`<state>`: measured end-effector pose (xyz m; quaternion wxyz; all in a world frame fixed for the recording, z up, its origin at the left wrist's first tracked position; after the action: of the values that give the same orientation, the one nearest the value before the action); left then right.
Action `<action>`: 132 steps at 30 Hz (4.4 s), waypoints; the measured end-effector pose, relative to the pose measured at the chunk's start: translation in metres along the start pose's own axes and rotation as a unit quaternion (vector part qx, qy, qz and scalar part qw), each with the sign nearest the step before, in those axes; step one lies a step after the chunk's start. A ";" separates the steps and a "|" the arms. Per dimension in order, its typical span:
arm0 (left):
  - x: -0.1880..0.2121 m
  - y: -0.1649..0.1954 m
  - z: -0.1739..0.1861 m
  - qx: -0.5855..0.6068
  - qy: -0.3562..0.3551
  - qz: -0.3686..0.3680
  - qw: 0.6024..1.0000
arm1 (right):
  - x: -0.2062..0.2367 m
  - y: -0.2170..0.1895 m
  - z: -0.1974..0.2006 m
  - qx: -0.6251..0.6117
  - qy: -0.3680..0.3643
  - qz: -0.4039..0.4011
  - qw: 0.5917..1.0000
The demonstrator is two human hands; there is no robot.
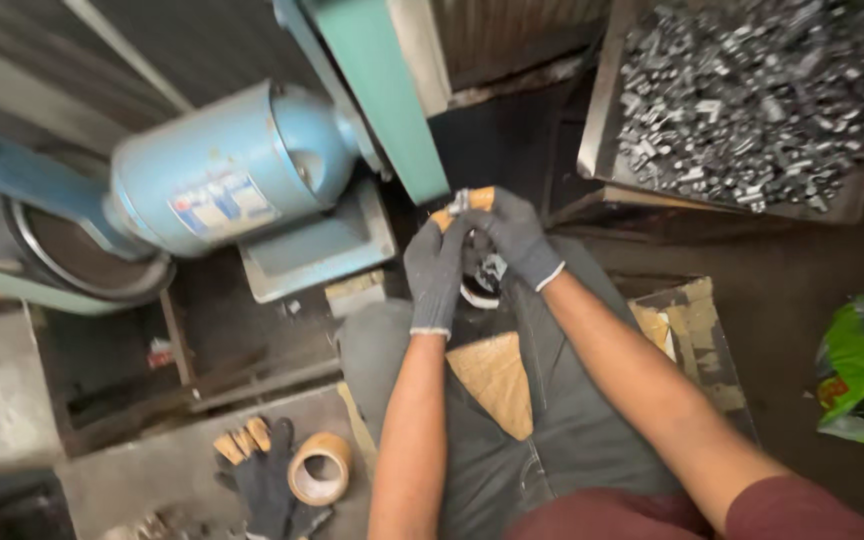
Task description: The person sits on the floor and sharpens small metal workpieces against a running belt grinder, holding each piece by hand to grind its edges, producing sparks, then placing finished pieces into a tray of similar parts. They handle several pieces one at a time throughout the episode.
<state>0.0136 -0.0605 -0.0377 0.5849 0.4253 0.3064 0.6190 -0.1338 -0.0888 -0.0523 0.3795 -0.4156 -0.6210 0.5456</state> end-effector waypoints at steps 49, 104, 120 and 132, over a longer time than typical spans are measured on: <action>0.014 -0.007 0.003 0.426 -0.042 0.073 0.901 | 0.030 -0.001 -0.002 0.136 -0.013 0.159 0.978; 0.016 0.018 -0.015 -0.212 -0.156 0.030 0.964 | 0.081 -0.038 0.130 0.399 0.223 -0.115 0.882; 0.022 0.030 -0.025 -0.244 -0.235 -0.128 0.932 | 0.047 -0.074 0.166 0.679 0.180 -0.027 0.712; 0.046 0.000 -0.052 0.050 -0.339 -0.043 0.938 | 0.104 -0.026 -0.010 0.275 0.068 0.035 0.958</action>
<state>-0.0297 -0.0088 -0.0534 0.6585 0.6248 0.1381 0.3960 -0.1649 0.0099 -0.0230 0.5010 -0.3533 -0.4048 0.6785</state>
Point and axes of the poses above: each hand's wrist, its own x-axis away from the middle knuckle, its own z-axis out of the back of the hand, y = z × x, the point moved 4 cm from there along -x, towards the middle knuckle, and after that the axes turned 15 degrees about -y, right-handed, at the moved point
